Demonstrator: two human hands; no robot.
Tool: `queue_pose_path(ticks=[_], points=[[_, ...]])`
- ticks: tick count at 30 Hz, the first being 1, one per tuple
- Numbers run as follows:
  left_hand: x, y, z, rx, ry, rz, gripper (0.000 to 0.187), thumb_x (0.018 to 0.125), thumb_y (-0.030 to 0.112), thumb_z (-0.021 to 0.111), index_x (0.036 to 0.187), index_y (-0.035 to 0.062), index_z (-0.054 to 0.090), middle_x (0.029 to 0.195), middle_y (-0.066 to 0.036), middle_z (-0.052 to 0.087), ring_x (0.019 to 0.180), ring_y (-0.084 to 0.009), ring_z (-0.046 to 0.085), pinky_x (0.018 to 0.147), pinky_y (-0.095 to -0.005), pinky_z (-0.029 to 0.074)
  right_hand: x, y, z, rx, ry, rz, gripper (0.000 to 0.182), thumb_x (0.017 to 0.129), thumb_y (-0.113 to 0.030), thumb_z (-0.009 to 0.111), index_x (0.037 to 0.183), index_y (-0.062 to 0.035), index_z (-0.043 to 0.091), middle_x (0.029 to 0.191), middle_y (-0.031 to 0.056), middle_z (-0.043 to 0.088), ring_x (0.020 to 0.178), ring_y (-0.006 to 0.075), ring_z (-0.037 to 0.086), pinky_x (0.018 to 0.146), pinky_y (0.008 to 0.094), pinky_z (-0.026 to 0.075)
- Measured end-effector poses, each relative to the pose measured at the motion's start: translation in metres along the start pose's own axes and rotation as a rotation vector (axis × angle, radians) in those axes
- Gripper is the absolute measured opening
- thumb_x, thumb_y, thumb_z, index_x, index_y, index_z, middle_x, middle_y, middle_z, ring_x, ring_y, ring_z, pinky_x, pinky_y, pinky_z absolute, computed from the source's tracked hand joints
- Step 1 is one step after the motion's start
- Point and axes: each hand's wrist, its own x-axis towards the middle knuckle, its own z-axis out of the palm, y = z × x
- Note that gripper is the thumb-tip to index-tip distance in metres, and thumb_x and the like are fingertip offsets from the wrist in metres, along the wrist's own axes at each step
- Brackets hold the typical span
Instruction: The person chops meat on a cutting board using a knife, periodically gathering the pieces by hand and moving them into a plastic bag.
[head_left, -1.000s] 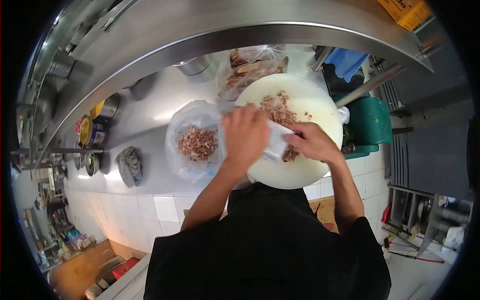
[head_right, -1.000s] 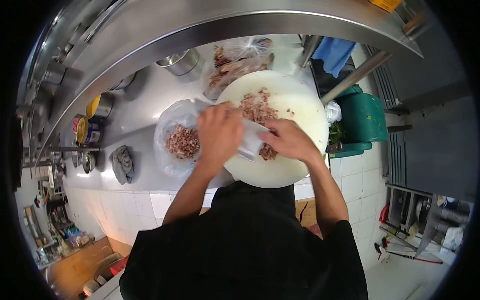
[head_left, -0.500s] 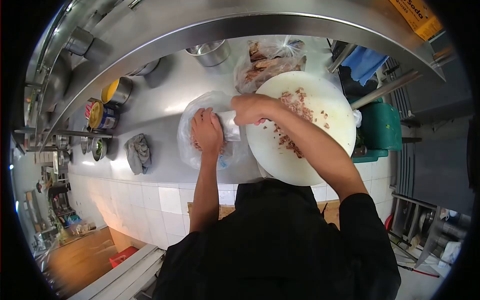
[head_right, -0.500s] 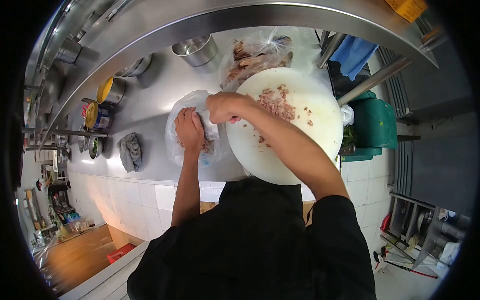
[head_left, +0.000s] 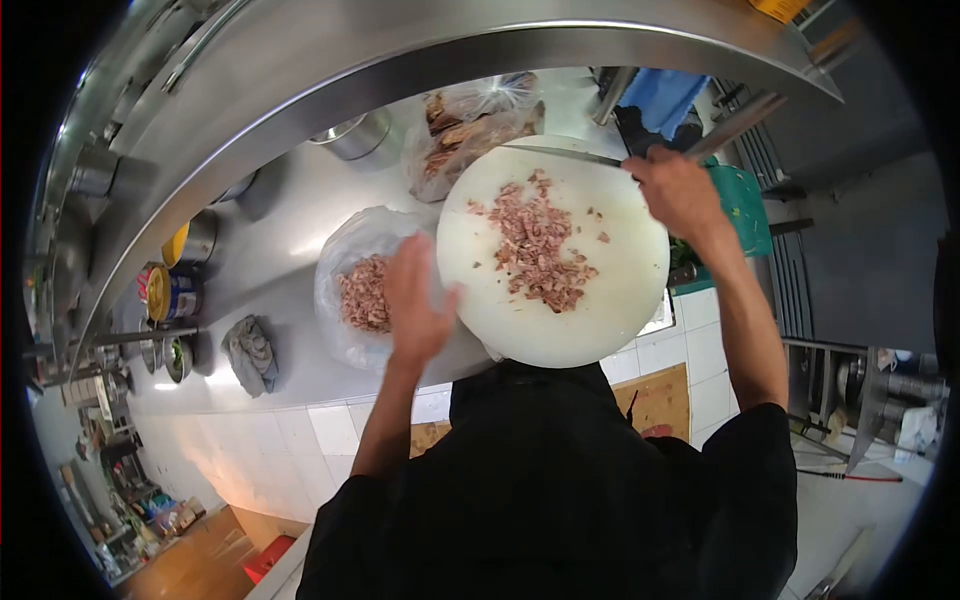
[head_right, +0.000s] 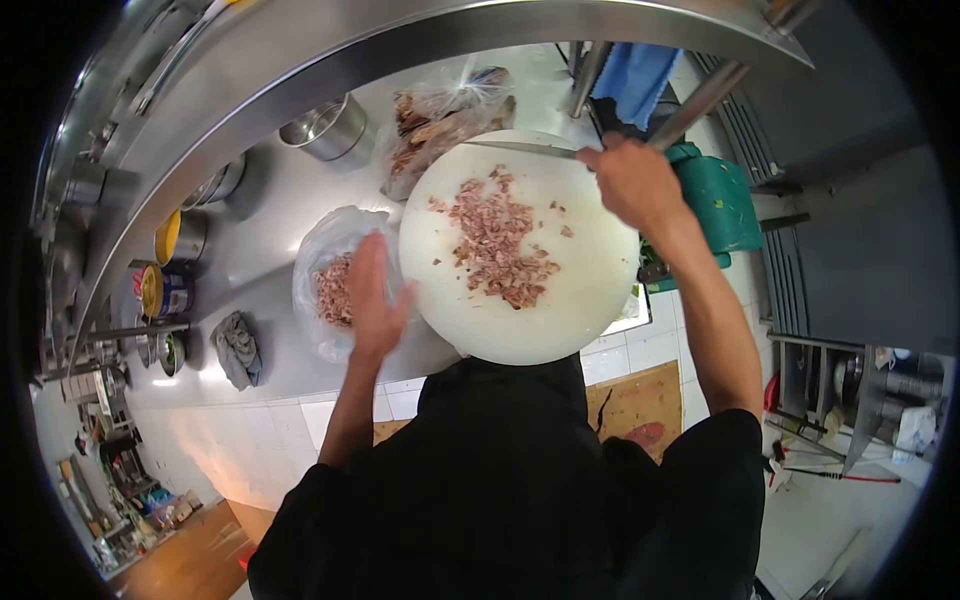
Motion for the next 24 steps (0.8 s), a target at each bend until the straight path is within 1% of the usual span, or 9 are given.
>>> queue_pose_path(ticks=[1,2,5,9,11,15,18,21,24], points=[[0.003,0.036,0.007,0.016,-0.045,0.043,0.087,0.092,0.05,0.067,0.154,-0.0025,0.035,0.158,-0.025,0.036,0.15,-0.0418,0.028,0.12,-0.0634,0.019,-0.014,0.001,0.018,0.027,0.138,-0.077,0.028,0.087,-0.007,0.058,0.11,-0.0127,0.071,0.096,0.0178,0.064,0.091,0.0374,0.069,0.073,0.0484,0.058],[0.007,0.056,0.013,0.033,-0.086,0.084,0.097,0.089,0.056,0.069,0.155,-0.0049,0.031,0.161,-0.027,0.032,0.153,-0.0426,0.024,0.121,-0.0631,0.018,-0.026,-0.006,0.025,0.015,0.061,-0.079,0.03,0.085,-0.005,0.059,0.112,-0.0124,0.069,0.101,0.0187,0.064,0.092,0.0378,0.069,0.074,0.0492,0.057],[0.033,0.028,0.048,0.153,-0.117,-0.091,0.115,0.081,0.067,0.071,0.157,-0.0057,0.023,0.165,-0.027,0.021,0.155,-0.0441,0.016,0.121,-0.0637,0.016,-0.086,-0.031,0.026,-0.021,0.05,-0.147,0.037,0.082,-0.003,0.061,0.117,-0.0131,0.065,0.108,0.0171,0.063,0.098,0.0352,0.066,0.074,0.0481,0.055],[0.076,0.007,0.054,0.24,-0.29,-0.012,0.118,0.08,0.072,0.069,0.157,-0.0059,0.025,0.165,-0.028,0.02,0.155,-0.0428,0.016,0.123,-0.062,0.013,-0.135,-0.028,0.001,0.243,0.077,0.018,0.031,0.082,-0.002,0.062,0.11,-0.0111,0.069,0.093,0.0141,0.063,0.087,0.0345,0.066,0.073,0.0465,0.054],[0.089,0.016,0.051,0.216,-0.349,0.101,0.119,0.08,0.073,0.068,0.157,-0.0061,0.025,0.165,-0.029,0.021,0.155,-0.0428,0.017,0.124,-0.0585,0.013,-0.147,-0.023,-0.008,0.322,0.146,0.16,0.027,0.083,-0.001,0.061,0.107,-0.0103,0.07,0.088,0.0139,0.062,0.083,0.0352,0.066,0.072,0.0468,0.055],[0.089,0.032,0.072,0.062,-0.386,0.345,0.122,0.079,0.074,0.068,0.158,-0.0063,0.022,0.164,-0.031,0.022,0.154,-0.0437,0.02,0.126,-0.0524,0.014,-0.161,-0.032,0.025,0.144,0.195,0.331,0.029,0.084,-0.002,0.061,0.11,-0.0087,0.069,0.087,0.0159,0.061,0.077,0.0366,0.066,0.064,0.0482,0.054],[0.071,0.061,0.072,-0.218,-0.488,0.318,0.124,0.077,0.069,0.073,0.158,-0.008,0.019,0.163,-0.031,0.024,0.153,-0.0453,0.022,0.126,-0.0505,0.017,-0.162,-0.056,0.007,0.244,0.115,0.307,0.027,0.086,-0.004,0.063,0.112,-0.0086,0.069,0.086,0.016,0.061,0.073,0.0369,0.066,0.063,0.0495,0.054],[0.047,0.08,0.063,-0.405,-0.386,0.262,0.125,0.075,0.061,0.08,0.158,-0.0088,0.018,0.163,-0.031,0.025,0.152,-0.0454,0.024,0.125,-0.0525,0.02,-0.139,-0.041,0.004,0.261,0.155,0.244,0.026,0.087,-0.006,0.064,0.112,-0.0085,0.07,0.088,0.0174,0.063,0.073,0.0378,0.066,0.062,0.0493,0.054],[0.019,0.1,0.05,-0.181,-0.215,0.228,0.126,0.073,0.055,0.085,0.158,-0.0087,0.018,0.163,-0.031,0.026,0.152,-0.0458,0.025,0.123,-0.0544,0.022,-0.097,-0.023,0.021,0.14,0.301,0.234,0.027,0.084,-0.005,0.062,0.11,-0.007,0.07,0.088,0.0183,0.063,0.075,0.038,0.065,0.066,0.049,0.054]])
